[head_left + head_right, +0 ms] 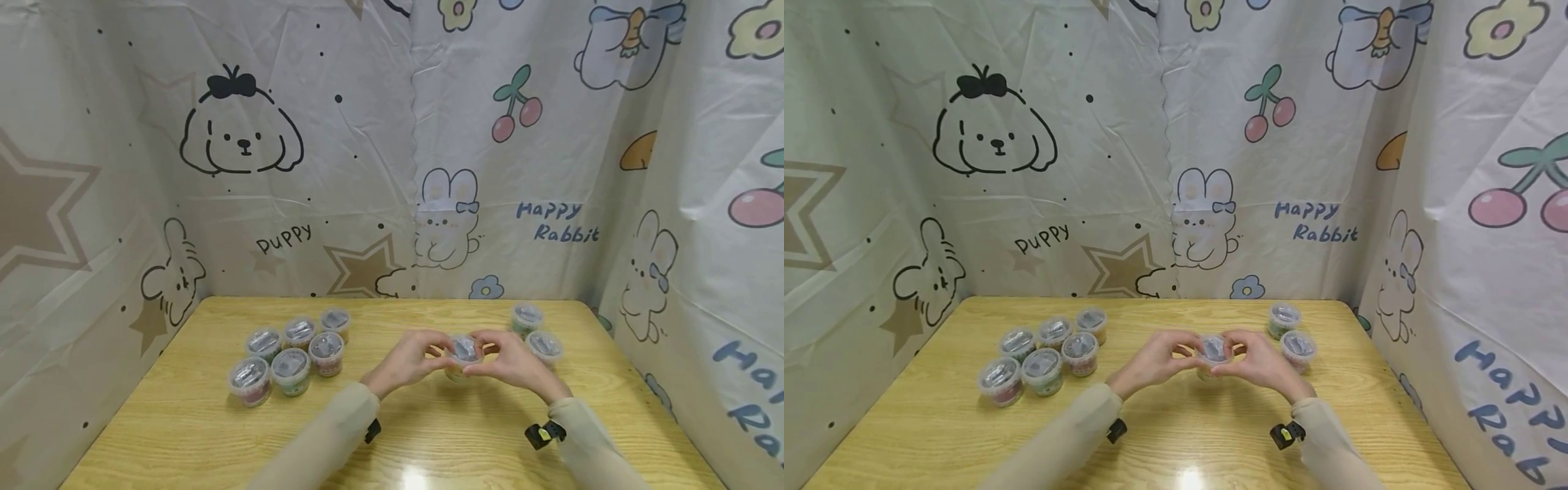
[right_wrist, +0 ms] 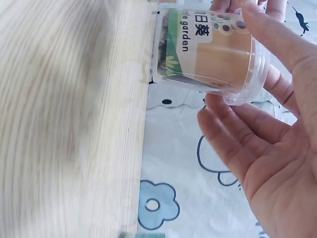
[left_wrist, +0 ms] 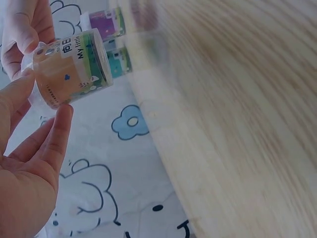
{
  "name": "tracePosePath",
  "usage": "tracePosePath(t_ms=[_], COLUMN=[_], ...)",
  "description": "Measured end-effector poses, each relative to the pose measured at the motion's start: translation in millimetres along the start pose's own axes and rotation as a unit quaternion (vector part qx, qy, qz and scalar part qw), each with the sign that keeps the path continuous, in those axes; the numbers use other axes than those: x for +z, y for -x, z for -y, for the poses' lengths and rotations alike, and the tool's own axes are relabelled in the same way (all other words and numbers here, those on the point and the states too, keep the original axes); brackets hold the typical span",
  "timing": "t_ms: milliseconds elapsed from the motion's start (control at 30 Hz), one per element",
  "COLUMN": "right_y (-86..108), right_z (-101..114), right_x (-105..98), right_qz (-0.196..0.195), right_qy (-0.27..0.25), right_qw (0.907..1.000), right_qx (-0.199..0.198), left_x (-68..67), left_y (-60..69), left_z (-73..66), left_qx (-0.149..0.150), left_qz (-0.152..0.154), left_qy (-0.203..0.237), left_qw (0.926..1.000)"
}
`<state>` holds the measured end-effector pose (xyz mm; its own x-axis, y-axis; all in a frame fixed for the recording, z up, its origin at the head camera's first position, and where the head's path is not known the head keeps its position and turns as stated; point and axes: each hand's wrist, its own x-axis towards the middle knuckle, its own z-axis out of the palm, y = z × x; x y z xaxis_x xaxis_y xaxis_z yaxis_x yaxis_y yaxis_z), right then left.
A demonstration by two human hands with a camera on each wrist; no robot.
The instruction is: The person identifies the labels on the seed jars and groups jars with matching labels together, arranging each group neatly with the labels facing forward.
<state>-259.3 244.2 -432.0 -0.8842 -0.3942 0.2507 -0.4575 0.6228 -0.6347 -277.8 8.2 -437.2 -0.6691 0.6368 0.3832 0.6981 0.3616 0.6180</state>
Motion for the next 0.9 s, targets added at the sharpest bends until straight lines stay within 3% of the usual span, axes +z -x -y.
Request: tracePosePath(t_ms=[200,467,700,900], right_y=[9.4,18.5,26.2,35.2], right_z=[-11.0,-18.5,-26.5,-35.3], right_x=[-6.2,-16.0,-26.4,-37.7], right_qz=[-0.006,0.014,0.024,0.027], right_qy=[0.025,0.013,0.000,0.017], right_qw=[0.9996,0.9997,0.9995,0.9982], right_qx=[0.010,0.015,0.019,0.050], left_x=[10.7,22.2,25.3,23.2], left_y=[-6.4,-11.7,-10.7,-6.7], left_z=[-6.1,-10.0,-12.1,-8.9], left_qx=[-0.015,-0.020,-0.018,-0.022], left_qz=[0.018,0.027,0.033,0.029], left_qy=[0.005,0.000,0.003,-0.016], left_qw=[0.9997,0.9994,0.9993,0.9992])
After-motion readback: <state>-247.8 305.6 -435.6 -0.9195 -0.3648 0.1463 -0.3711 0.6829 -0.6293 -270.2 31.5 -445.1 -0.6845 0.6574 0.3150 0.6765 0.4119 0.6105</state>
